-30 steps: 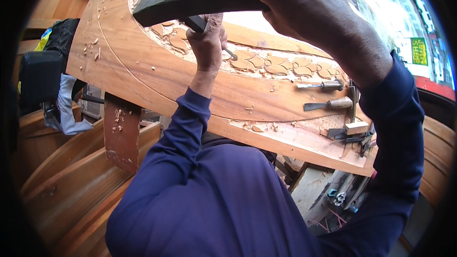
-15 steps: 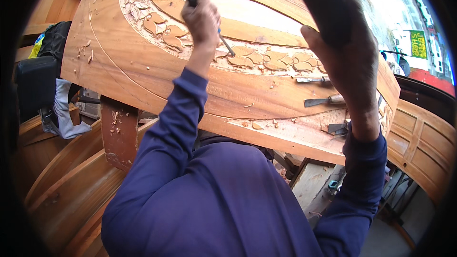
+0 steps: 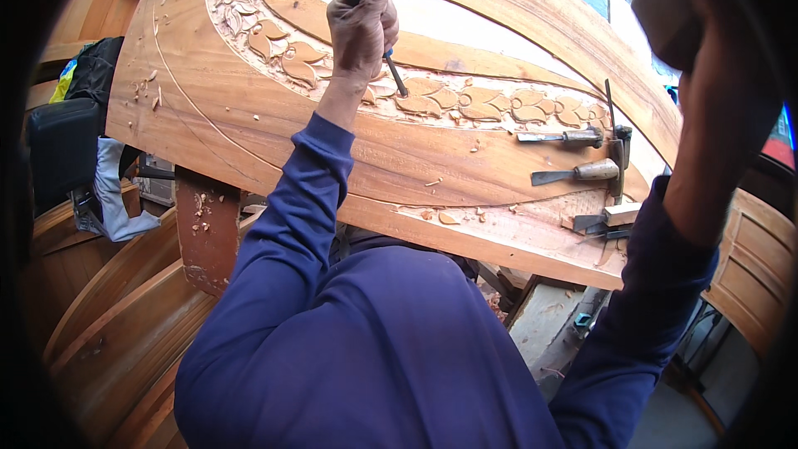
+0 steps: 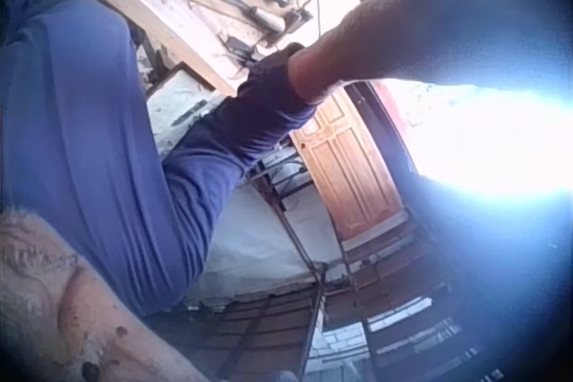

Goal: The person carves decorative patterns into a wooden panel using a chisel and a wooden mallet. They strike the chisel with the mallet to remove wood along a curved guide line and refine the carved floral designs.

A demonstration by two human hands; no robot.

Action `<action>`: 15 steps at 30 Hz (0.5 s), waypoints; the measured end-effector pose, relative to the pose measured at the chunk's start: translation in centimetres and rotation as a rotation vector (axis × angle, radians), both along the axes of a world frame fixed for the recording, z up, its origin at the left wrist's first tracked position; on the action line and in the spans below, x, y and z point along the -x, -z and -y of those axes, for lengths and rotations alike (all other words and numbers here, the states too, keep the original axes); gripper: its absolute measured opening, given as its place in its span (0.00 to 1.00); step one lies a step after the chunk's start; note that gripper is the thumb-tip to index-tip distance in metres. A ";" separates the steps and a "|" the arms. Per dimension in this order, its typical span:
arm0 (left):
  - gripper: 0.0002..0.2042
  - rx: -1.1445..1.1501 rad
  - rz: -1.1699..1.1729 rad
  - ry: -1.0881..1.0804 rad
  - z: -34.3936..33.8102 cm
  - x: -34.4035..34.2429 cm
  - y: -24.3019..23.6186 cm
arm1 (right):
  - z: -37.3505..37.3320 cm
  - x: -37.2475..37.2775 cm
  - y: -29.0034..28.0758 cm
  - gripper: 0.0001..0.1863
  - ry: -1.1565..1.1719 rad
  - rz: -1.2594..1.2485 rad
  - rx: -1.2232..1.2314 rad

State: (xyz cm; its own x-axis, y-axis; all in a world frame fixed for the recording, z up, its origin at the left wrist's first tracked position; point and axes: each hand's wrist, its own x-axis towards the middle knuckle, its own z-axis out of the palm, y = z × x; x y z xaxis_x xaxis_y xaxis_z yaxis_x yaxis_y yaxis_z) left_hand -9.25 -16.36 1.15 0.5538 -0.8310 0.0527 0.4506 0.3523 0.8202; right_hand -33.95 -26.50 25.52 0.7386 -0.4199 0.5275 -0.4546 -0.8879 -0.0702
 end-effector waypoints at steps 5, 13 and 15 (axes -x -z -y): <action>0.23 -0.013 -0.012 0.003 -0.8 -0.1 -0.3 | -0.8 -6.3 4.3 0.39 -0.191 -0.014 -0.238; 0.19 -0.011 0.031 0.101 -1.5 1.0 -0.7 | -0.5 -8.5 5.0 0.40 -0.293 -0.281 -0.195; 0.18 -0.016 0.031 0.095 -1.4 1.4 -1.0 | -0.6 -6.5 7.0 0.35 -0.245 -0.196 -0.193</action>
